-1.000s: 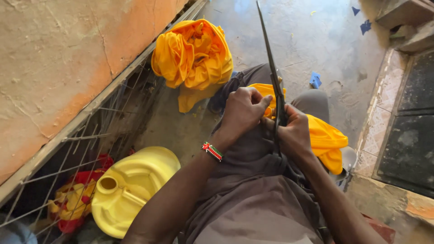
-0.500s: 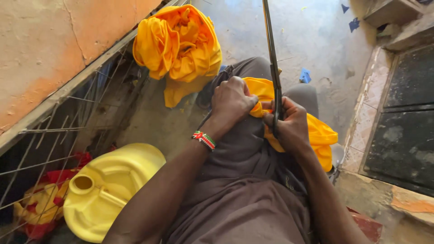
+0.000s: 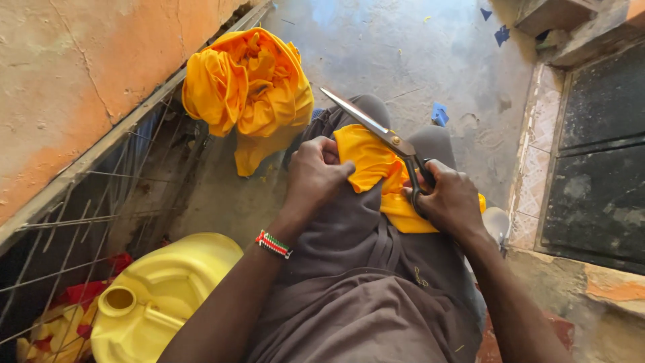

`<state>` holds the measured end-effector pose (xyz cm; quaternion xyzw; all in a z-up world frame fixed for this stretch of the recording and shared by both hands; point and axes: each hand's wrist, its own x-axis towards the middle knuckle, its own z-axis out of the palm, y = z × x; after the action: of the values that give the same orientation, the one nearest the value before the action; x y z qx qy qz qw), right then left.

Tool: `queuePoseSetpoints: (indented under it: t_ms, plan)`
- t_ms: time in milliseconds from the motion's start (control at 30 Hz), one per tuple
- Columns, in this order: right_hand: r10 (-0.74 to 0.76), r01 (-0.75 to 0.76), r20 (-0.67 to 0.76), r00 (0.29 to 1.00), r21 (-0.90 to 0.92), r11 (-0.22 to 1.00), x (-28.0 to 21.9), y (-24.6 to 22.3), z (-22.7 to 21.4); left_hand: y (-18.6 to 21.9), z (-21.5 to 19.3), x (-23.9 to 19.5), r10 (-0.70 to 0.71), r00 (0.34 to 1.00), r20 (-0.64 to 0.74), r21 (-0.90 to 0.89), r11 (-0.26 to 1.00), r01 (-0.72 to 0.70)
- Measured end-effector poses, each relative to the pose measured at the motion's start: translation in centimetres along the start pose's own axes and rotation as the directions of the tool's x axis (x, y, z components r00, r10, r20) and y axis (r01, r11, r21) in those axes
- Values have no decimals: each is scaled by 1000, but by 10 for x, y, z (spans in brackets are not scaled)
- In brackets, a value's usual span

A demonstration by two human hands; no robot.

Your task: Cutting yellow fabric into pieces using large scissors

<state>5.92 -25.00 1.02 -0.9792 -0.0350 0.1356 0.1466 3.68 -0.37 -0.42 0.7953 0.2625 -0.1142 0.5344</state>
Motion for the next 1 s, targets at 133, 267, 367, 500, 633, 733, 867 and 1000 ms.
queuePoseSetpoints:
  t_ms: [133, 267, 367, 500, 633, 733, 867, 1000]
  plan:
    - [-7, 8, -20, 1000, 50, 999, -2, 6, 3, 4, 15, 17, 105, 992, -68, -61, 992, -109]
    - [55, -23, -87, 995, 337, 941, -10, 24, 8, 30, 40, 29, 270, 940, -211, -337, 882, -329]
    - [134, -62, -77, 988, 594, 802, -21, 31, -8, 61, 57, 40, 289, 938, -193, -568, 746, -347]
    - [257, -145, -72, 964, 669, 729, -41, 43, -46, 129, 37, 18, 533, 827, -179, -783, 431, -448]
    - [347, -172, -126, 930, 683, 710, -72, 29, -85, 169, 5, -13, 694, 695, -188, -827, 270, -493]
    - [239, -56, -128, 963, 767, 639, -81, 47, -75, 146, -17, -28, 822, 531, -206, -639, 298, -709]
    - [253, -211, 17, 967, 604, 768, -73, 29, -47, 60, -13, -30, 537, 840, 77, -806, 530, -265]
    - [151, -205, 141, 978, 556, 805, -65, 31, -20, -5, 6, -36, 352, 905, 238, -859, 511, 28]
